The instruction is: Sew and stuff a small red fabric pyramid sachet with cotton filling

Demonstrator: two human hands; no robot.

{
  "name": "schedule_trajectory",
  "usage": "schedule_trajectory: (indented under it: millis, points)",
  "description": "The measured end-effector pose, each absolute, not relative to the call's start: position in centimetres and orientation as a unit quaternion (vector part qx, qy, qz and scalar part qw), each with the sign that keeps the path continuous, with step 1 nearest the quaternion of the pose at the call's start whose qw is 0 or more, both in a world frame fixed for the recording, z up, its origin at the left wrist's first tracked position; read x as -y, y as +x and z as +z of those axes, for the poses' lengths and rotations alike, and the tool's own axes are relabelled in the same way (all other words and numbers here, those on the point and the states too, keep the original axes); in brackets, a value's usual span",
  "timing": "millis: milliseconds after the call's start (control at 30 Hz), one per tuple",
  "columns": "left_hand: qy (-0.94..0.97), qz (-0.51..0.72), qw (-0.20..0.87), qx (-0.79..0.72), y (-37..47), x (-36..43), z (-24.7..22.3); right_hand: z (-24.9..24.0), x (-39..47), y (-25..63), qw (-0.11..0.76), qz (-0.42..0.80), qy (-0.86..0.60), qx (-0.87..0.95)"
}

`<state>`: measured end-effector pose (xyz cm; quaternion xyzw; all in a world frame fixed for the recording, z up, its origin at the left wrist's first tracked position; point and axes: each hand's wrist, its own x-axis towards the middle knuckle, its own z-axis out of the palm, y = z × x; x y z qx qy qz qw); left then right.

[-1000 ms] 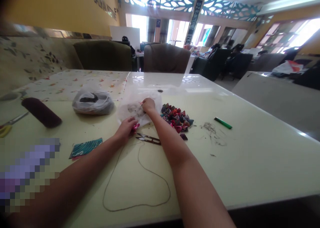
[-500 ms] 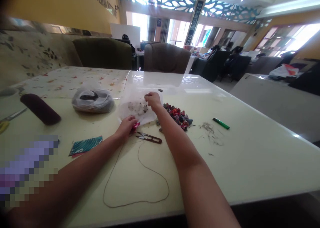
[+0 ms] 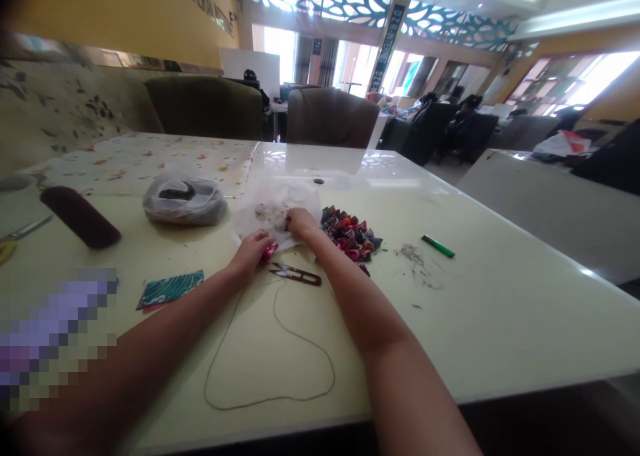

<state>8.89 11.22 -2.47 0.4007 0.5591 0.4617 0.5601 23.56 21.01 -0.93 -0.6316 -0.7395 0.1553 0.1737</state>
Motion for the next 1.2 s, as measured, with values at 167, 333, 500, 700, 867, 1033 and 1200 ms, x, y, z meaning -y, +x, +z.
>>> schedule_trajectory:
  millis: [167, 333, 500, 700, 867, 1033, 1200]
  points:
    - [0.399, 0.463, 0.560, -0.559, 8.9, -11.2, -2.4, -1.5, -21.0, 23.9, 0.217, 0.169, -0.639, 0.718]
    - [0.396, 0.471, 0.572, -0.542, 8.8, -11.2, -2.5, -1.1, -20.4, 25.2, 0.316, 0.227, -0.640, 0.663]
    - [0.394, 0.495, 0.584, -0.508, 8.5, -11.2, -1.9, 0.3, -19.0, 25.8, 0.372, 0.352, -0.567, 0.645]
    - [0.436, 0.522, 0.563, -0.468, 7.6, -11.5, -0.6, 2.6, -17.6, 24.7, 0.367, 0.478, -0.450, 0.659]
    - [0.464, 0.533, 0.538, -0.459, 7.0, -12.0, -1.0, 3.1, -16.9, 23.7, 0.347, 0.561, -0.358, 0.661]
    - [0.446, 0.555, 0.520, -0.473, 7.0, -12.7, -1.8, 2.5, -17.4, 23.6, 0.437, 0.547, -0.388, 0.600]
    - [0.432, 0.569, 0.506, -0.484, 6.8, -12.7, -1.8, 2.4, -17.7, 23.9, 0.462, 0.552, -0.406, 0.563]
